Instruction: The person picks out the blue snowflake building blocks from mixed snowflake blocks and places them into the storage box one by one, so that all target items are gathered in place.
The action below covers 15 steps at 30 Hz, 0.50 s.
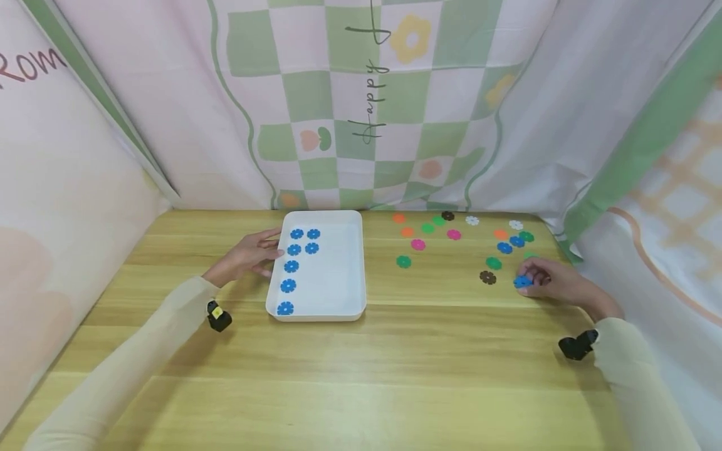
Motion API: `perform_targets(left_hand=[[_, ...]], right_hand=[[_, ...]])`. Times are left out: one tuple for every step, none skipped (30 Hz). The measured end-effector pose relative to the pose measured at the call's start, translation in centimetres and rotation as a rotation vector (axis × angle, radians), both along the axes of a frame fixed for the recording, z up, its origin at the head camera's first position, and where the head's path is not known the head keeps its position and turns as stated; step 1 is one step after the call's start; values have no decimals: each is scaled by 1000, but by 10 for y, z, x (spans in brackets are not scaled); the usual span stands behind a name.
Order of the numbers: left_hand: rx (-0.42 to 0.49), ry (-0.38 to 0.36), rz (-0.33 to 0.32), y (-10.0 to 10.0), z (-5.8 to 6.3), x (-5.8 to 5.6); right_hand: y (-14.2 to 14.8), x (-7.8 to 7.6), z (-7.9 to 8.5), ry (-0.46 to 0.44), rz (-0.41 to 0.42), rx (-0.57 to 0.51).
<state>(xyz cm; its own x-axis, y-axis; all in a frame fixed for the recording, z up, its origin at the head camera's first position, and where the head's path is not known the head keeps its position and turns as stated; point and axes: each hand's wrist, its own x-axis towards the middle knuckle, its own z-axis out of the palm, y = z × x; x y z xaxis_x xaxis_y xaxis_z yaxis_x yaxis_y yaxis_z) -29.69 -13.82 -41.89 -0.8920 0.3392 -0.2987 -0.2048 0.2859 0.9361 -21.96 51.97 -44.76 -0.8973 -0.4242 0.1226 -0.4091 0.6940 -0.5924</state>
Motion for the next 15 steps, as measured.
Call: perform_targets(left_hand=[[-1, 0, 3, -1, 0, 0], [0, 1, 5, -2, 1, 0], [0, 4, 4, -2, 1, 0], [-1, 5, 1, -2, 1, 0], [-6, 9, -4, -2, 1, -1], [-11, 9, -5, -2, 0, -1], [-18, 7, -2, -1, 0, -1], [-24, 7, -1, -1, 0, -1], [-31, 4, 4, 0, 0, -1], [-36, 2, 9, 1, 0, -1], [-42, 1, 13, 1, 0, -1], [-45, -4, 21, 2, 1, 0], [-49, -2, 22, 2, 1, 0], [-52, -1, 23, 2, 2, 1], [-54, -2, 25, 2, 3, 2]], right_hand=[[-2, -1, 0, 12, 6, 1], [-4, -2, 1, 13, 7, 2], [-5, -3, 2, 7, -5, 1], [-7, -3, 3, -7, -22, 1], [-8, -3, 4, -21, -42, 8], [-10, -4, 6, -38, -56, 17], [-12, -3, 7, -55, -67, 28], [-14, -3, 9, -73, -81, 34], [-16, -3, 11, -85, -89, 39], [-19, -4, 12, -84, -86, 41], [-21, -4, 13, -73, -75, 36], [-24, -5, 14, -54, -60, 22], [-27, -6, 15, -33, -51, 10], [-30, -7, 15, -20, -48, -2], [-33, -9, 16, -2, -38, -8]])
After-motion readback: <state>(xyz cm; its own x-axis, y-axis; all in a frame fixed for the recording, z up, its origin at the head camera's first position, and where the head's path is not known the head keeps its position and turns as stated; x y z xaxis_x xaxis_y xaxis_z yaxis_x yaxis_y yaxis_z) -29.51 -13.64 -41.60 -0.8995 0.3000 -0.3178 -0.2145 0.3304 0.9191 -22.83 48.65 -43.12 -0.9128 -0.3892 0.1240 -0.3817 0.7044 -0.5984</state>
